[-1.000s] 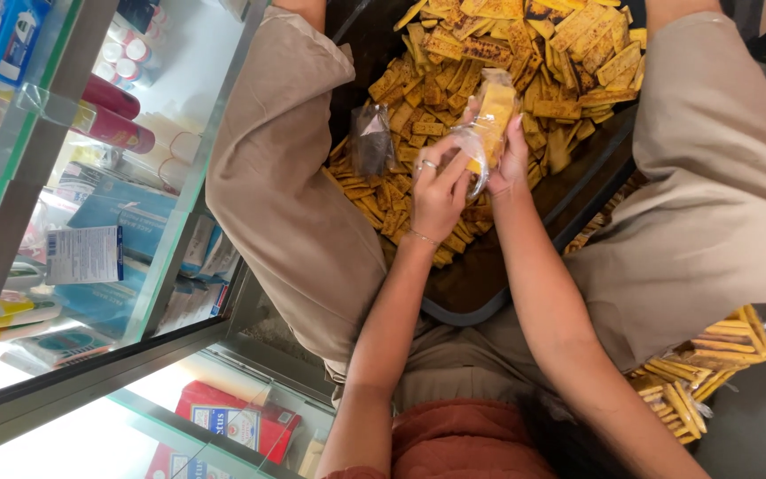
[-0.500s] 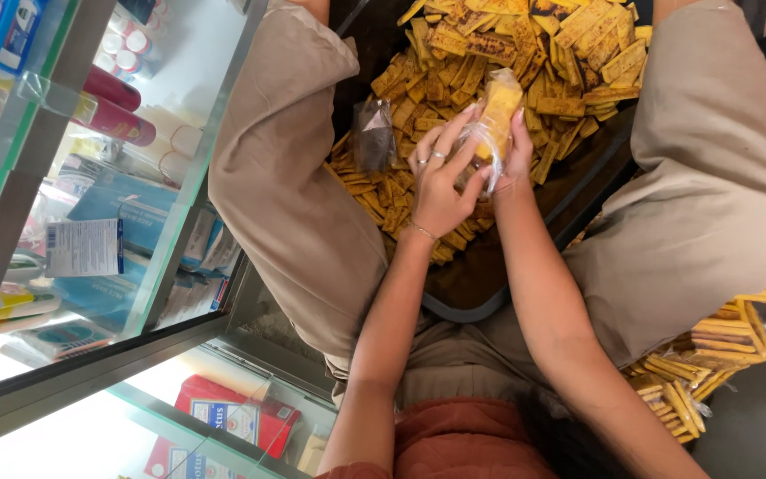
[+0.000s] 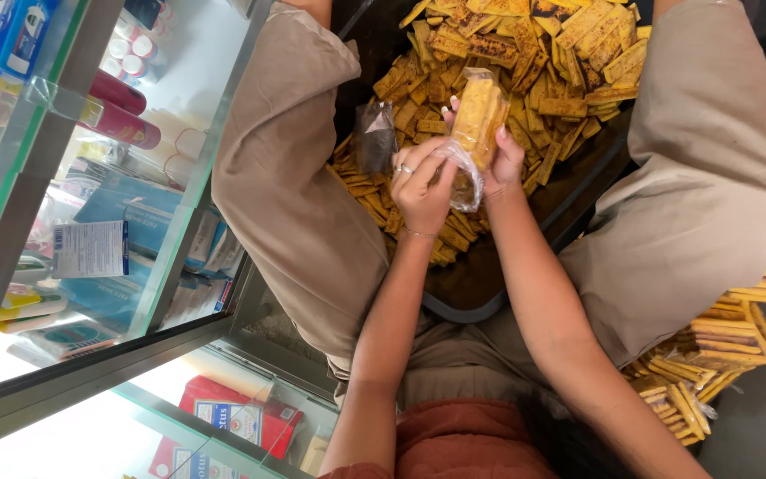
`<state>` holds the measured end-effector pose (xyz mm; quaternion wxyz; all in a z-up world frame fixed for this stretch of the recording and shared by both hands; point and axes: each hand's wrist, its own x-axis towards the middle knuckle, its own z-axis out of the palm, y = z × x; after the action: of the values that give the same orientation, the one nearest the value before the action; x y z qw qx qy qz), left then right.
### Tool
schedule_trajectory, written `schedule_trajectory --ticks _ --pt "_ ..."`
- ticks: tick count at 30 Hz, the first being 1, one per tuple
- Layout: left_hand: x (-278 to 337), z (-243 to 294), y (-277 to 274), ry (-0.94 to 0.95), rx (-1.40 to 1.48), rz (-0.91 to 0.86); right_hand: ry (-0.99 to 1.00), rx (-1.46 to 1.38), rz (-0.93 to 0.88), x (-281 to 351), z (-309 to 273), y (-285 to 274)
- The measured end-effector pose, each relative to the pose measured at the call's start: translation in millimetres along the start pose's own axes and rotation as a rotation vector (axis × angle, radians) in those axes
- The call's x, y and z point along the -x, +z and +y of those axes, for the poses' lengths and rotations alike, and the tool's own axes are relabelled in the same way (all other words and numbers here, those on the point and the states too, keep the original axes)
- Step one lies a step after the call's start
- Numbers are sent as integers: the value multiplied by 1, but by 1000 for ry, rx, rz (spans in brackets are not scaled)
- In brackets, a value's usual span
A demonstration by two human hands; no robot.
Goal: Packaging small yellow snack packets into clear plastic bags from a large bin
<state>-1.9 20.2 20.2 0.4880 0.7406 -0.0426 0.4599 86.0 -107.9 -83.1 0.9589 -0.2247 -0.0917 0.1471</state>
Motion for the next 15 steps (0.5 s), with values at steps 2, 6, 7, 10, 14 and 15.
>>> schedule_trajectory --ticks 2,6,7,10,14,15 --pt "-1 0 0 12 111 10 11 -86 51 2 3 7" --pt "10 -14 14 27 143 16 -2 -163 98 1 19 -25" --pt "9 -12 13 29 178 -37 -17 -210 123 0 19 -28" --pt "0 0 10 48 223 -145 -26 -199 182 -1 19 -44" --pt "3 5 5 16 69 -364 -32 -84 256 5 11 -4" --pt "2 6 4 16 70 -365 -33 -83 257 7 11 7"
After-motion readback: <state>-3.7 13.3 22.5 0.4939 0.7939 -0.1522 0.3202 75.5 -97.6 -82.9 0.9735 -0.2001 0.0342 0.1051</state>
